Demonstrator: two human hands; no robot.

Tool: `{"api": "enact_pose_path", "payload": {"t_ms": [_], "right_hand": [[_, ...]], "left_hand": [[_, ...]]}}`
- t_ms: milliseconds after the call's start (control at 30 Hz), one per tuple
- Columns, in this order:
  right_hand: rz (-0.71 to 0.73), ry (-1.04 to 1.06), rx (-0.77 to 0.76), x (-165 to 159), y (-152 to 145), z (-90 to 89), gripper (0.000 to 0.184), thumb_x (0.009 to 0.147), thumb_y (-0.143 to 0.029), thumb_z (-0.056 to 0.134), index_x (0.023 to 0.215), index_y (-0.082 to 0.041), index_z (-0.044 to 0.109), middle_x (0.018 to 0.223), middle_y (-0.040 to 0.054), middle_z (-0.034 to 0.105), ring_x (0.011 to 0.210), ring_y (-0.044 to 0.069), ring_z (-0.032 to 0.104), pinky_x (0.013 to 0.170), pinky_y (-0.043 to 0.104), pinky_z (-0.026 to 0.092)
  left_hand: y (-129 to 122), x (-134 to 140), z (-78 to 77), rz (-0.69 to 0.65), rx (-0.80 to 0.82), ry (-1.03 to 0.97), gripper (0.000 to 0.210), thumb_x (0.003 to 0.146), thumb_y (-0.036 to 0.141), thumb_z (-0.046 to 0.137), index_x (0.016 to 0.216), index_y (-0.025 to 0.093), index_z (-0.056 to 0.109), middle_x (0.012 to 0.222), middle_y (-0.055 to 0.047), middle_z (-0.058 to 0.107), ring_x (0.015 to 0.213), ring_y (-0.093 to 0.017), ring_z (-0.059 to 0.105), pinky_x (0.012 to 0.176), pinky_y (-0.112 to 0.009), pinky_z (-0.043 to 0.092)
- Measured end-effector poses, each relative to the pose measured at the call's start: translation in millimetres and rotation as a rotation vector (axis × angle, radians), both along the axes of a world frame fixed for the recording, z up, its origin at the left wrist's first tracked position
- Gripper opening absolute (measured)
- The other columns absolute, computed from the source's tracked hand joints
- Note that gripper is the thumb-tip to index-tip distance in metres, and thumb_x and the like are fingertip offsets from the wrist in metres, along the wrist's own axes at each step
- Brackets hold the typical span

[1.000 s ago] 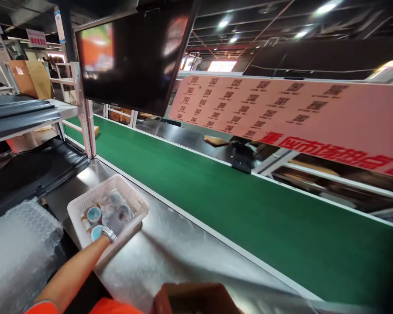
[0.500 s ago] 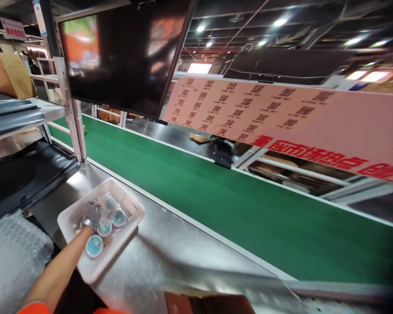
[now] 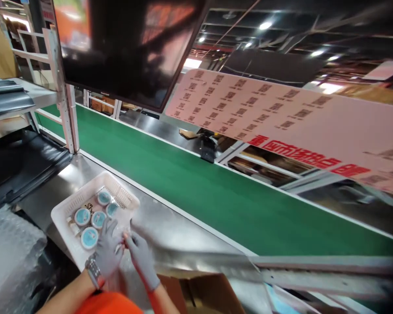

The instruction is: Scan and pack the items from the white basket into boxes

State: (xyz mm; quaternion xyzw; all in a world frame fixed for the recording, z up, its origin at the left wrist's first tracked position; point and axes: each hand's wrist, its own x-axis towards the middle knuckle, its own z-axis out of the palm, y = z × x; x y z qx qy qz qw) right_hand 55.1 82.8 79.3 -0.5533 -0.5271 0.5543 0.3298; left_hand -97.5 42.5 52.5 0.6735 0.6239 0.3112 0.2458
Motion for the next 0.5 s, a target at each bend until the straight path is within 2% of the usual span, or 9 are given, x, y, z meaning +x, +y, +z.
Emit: {"api": "enact_pose_path", "payload": {"t_ms": [67, 133, 233, 333, 400, 500], "right_hand": [[0.057, -0.07, 0.001, 0.6, 2.6, -5.2, 0.073, 0.088, -0.098, 0.065, 0.077, -0.026, 0.064, 0.079, 0.0049, 0.07, 0.08, 0.025, 0.063, 0.076, 0.038, 0.051], [0.131, -0.187, 0.049, -0.4, 4.6, -10.1, 0.063, 0.095, -0.085, 0.062, 0.077, -0.026, 0.06, 0.078, 0.0039, 0.067, 0.079, 0.024, 0.061, 0.075, 0.036, 0.044], [0.33, -0.308, 0.14, -7.9, 12.0, -12.3, 0.05, 0.102, -0.066, 0.062, 0.074, -0.025, 0.056, 0.078, 0.002, 0.065, 0.08, 0.022, 0.059, 0.075, 0.035, 0.039], [0.582, -0.231, 0.147, -19.6, 33.7, -12.5, 0.042, 0.104, -0.062, 0.066, 0.087, -0.023, 0.072, 0.092, 0.0038, 0.078, 0.091, 0.025, 0.068, 0.083, 0.036, 0.049], [0.612, -0.217, 0.16, -30.4, 57.7, -17.5, 0.04, 0.11, -0.057, 0.061, 0.109, -0.022, 0.081, 0.111, 0.0081, 0.086, 0.106, 0.029, 0.076, 0.096, 0.04, 0.058], [0.646, -0.553, 0.279, -55.0, 96.6, -36.6, 0.037, 0.108, -0.031, 0.057, 0.133, -0.019, 0.08, 0.137, 0.0159, 0.086, 0.126, 0.032, 0.078, 0.113, 0.046, 0.06]], "left_hand": [[-3.3, -16.6, -10.4, 0.039, 0.005, -0.022, 0.032, 0.102, 0.025, 0.068, 0.123, 0.021, 0.091, 0.163, -0.021, 0.074, 0.165, -0.046, 0.06, 0.14, -0.073, 0.052], [-3.1, -35.2, -19.8, 0.122, 0.04, -0.05, 0.038, 0.107, 0.028, 0.061, 0.132, 0.02, 0.088, 0.147, -0.02, 0.083, 0.145, -0.039, 0.076, 0.131, -0.065, 0.062], [2.0, -67.1, -24.5, 0.291, 0.09, -0.072, 0.037, 0.106, 0.028, 0.054, 0.116, 0.023, 0.089, 0.125, -0.015, 0.09, 0.119, -0.033, 0.086, 0.112, -0.053, 0.072], [7.6, -107.1, -15.5, 0.476, 0.141, -0.094, 0.033, 0.103, 0.036, 0.058, 0.099, 0.025, 0.088, 0.111, -0.012, 0.092, 0.106, -0.031, 0.088, 0.102, -0.049, 0.073], [8.1, -136.5, -4.9, 0.6, 0.176, -0.111, 0.029, 0.099, 0.039, 0.062, 0.097, 0.026, 0.088, 0.108, -0.011, 0.092, 0.104, -0.031, 0.088, 0.102, -0.047, 0.072], [1.8, -175.5, 11.4, 0.774, 0.224, -0.119, 0.027, 0.094, 0.042, 0.065, 0.096, 0.027, 0.087, 0.106, -0.011, 0.092, 0.101, -0.031, 0.087, 0.096, -0.044, 0.071]]}}
